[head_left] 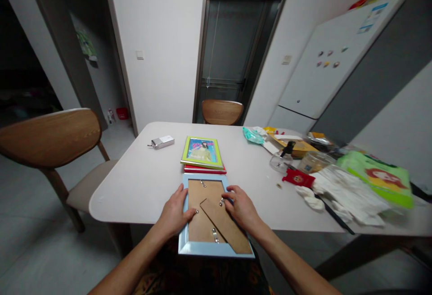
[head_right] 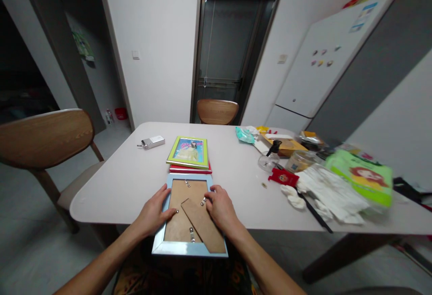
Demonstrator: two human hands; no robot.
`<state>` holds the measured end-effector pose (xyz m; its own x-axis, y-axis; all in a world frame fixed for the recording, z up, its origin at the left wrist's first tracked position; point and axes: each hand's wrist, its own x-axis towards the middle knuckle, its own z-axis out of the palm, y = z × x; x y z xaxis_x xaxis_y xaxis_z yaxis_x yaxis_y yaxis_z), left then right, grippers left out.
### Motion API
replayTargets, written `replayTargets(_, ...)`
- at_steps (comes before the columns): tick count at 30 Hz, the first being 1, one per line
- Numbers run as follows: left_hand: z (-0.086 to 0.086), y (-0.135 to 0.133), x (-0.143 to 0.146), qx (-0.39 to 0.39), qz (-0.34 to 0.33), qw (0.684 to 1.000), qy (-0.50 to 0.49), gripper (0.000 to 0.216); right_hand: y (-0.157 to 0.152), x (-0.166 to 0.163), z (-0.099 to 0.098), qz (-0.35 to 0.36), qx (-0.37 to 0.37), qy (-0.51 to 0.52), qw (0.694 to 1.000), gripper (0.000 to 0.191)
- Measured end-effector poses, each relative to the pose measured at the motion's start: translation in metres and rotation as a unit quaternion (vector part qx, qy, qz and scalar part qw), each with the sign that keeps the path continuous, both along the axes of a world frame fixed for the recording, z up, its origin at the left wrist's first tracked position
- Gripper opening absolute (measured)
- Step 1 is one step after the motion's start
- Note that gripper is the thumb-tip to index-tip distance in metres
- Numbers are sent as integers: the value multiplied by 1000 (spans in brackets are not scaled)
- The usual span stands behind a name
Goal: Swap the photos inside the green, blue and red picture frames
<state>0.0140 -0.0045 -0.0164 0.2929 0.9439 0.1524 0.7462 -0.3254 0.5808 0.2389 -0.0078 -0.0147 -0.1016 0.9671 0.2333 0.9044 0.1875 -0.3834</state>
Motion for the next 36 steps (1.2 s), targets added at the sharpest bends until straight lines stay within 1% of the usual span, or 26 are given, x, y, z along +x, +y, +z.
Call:
replayTargets(3, -1, -3, 0, -6, 1, 1000, -2, 62, 1, 0, -1, 7, 9, -16, 1000, 24)
replayTargets(6, -1, -4, -1, -4, -3, 1000, -1, 64, 3, -5, 2, 16, 33, -34, 999, 25)
replayTargets(9, -2, -4, -2, 2, -9, 1000, 5, 64, 11, -19, 6, 34, 56, -39, 997, 25)
replayTargets(12, 0, -6, -1, -2, -10, 1000, 15, 63, 26, -36, 9, 51, 38, -49, 997, 25)
replayTargets(16, 4, -8, -1, -12, -22, 999, 33, 67, 44, -52, 7, 17, 12, -73, 997, 24)
replayTargets(20, 8, -9, -2, -24, -39, 998, 35, 73, 48, -56, 1, -4, 16, -76, 997, 25)
replayTargets(25, 9, -9, -4, -26, -52, 998, 27, 74, 44, -52, 3, 24, 12, -67, 997, 26)
replayTargets(28, 8, -8, -5, -24, -55, 998, 28, 71, 34, -53, 7, 35, 17, -32, 999, 31)
replayTargets(30, 7, -8, -6, -21, -55, 998, 34, 69, 23, -55, 10, 76, 20, -2, 997, 32)
replayTargets(33, 6, -9, -5, -17, -52, 997, 52, 66, 6, -62, 12, 164, 0, 15, 986, 23)
replayTargets(34, 5, -9, -4, -17, -51, 997, 58, 66, 1, -65, 13, 175, -4, 15, 984, 19)
replayTargets(36, 6, -9, -3, -17, -49, 997, 65, 64, -5, -70, 14, 166, 1, 12, 986, 15)
